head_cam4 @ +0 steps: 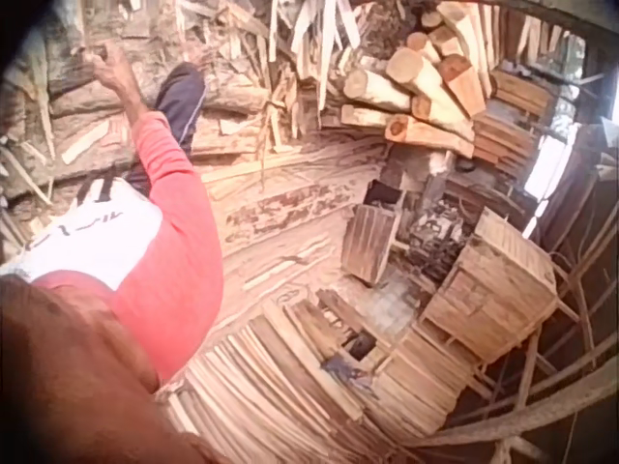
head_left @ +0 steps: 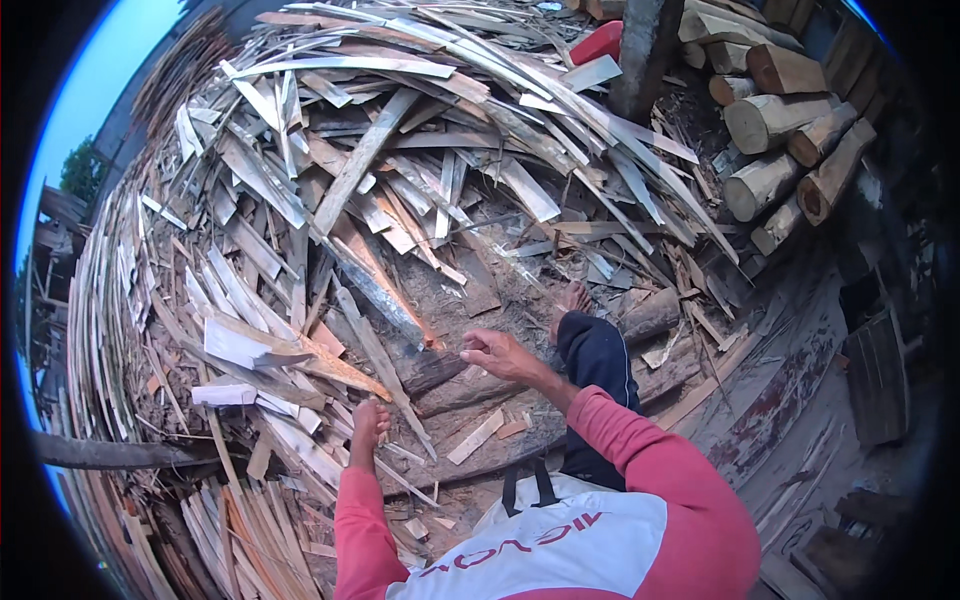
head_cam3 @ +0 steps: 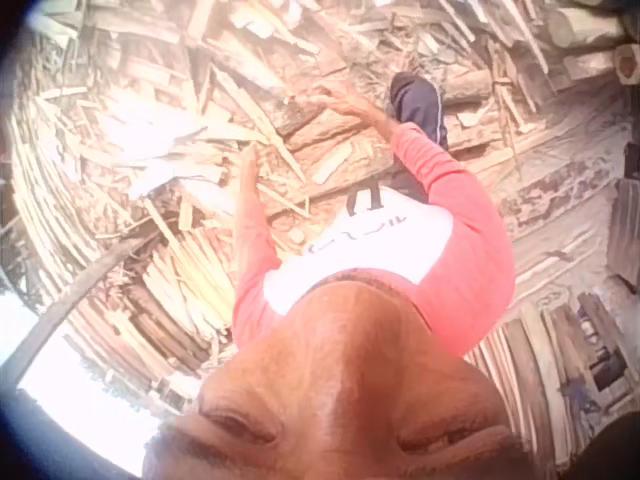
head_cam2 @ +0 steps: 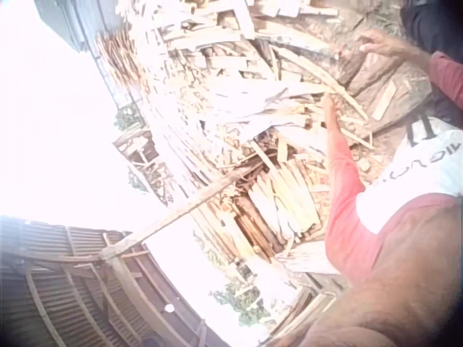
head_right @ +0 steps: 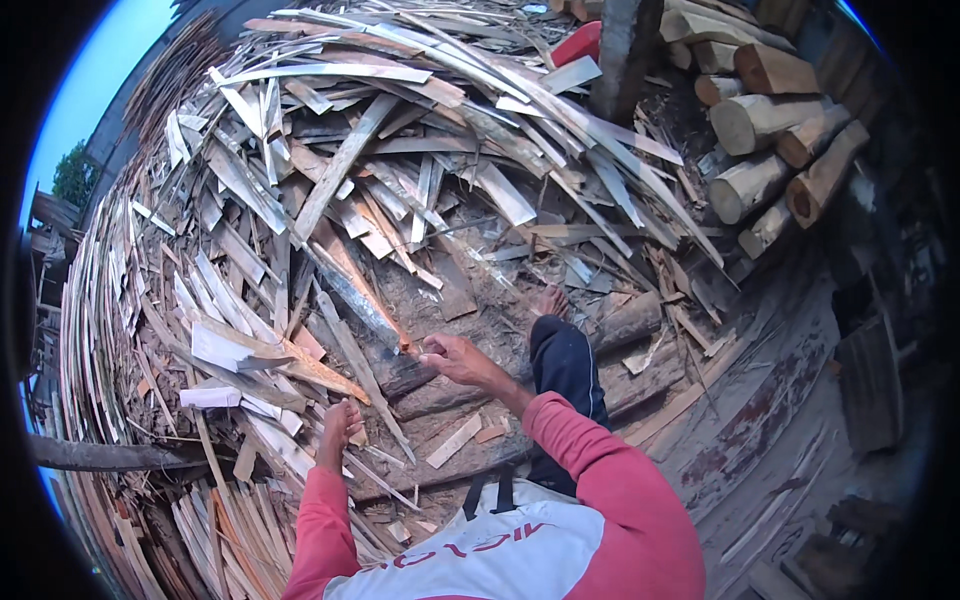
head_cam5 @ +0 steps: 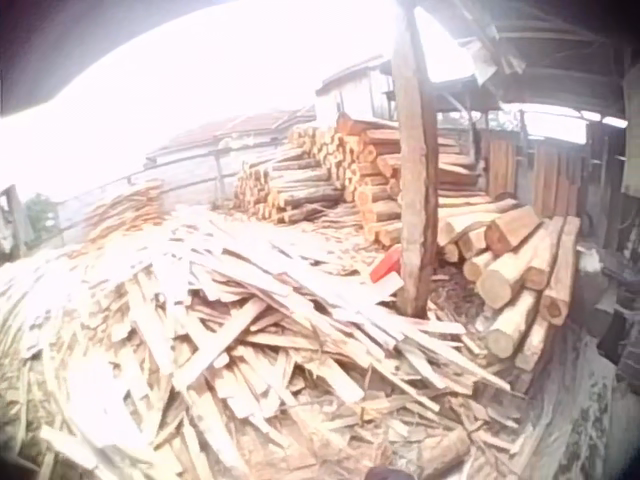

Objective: The person picks up wooden scraps, thin boards, and planks from a pile on the ground by hand and gathers them into a stack.

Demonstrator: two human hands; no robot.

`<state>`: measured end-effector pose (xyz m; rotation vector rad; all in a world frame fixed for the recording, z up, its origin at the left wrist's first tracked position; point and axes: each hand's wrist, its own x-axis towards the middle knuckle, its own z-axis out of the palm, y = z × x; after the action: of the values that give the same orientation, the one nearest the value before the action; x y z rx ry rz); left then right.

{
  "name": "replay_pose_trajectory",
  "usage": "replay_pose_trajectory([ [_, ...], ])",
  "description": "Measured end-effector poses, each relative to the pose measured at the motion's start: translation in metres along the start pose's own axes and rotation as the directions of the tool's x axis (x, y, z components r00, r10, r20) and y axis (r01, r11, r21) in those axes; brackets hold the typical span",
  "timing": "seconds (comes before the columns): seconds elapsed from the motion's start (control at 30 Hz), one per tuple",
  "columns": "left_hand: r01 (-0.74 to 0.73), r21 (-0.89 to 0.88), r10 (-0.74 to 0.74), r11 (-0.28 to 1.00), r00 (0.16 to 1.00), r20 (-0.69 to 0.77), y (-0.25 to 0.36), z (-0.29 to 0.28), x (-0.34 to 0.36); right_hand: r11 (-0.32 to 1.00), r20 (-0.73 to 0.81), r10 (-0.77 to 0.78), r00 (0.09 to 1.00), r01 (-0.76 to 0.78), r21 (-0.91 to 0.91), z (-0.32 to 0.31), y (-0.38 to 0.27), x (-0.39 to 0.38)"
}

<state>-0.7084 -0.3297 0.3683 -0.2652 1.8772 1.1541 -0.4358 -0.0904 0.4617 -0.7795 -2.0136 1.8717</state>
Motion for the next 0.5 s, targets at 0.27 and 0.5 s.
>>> replay_pose_trajectory([
  [0.27,-0.614,0.350,0.303,0.708,0.711,0.634,0.129,0.303,0.043,0.950,-0.424,0.201,0.883,-0.071,0.303,-0.107,0.072,0.100],
  [0.5,-0.867,-0.047,0.696,0.496,0.364,0.619,0.353,0.602,0.106,0.743,-0.439,0.348,0.829,0.041,0.668,-0.195,0.055,0.174],
])
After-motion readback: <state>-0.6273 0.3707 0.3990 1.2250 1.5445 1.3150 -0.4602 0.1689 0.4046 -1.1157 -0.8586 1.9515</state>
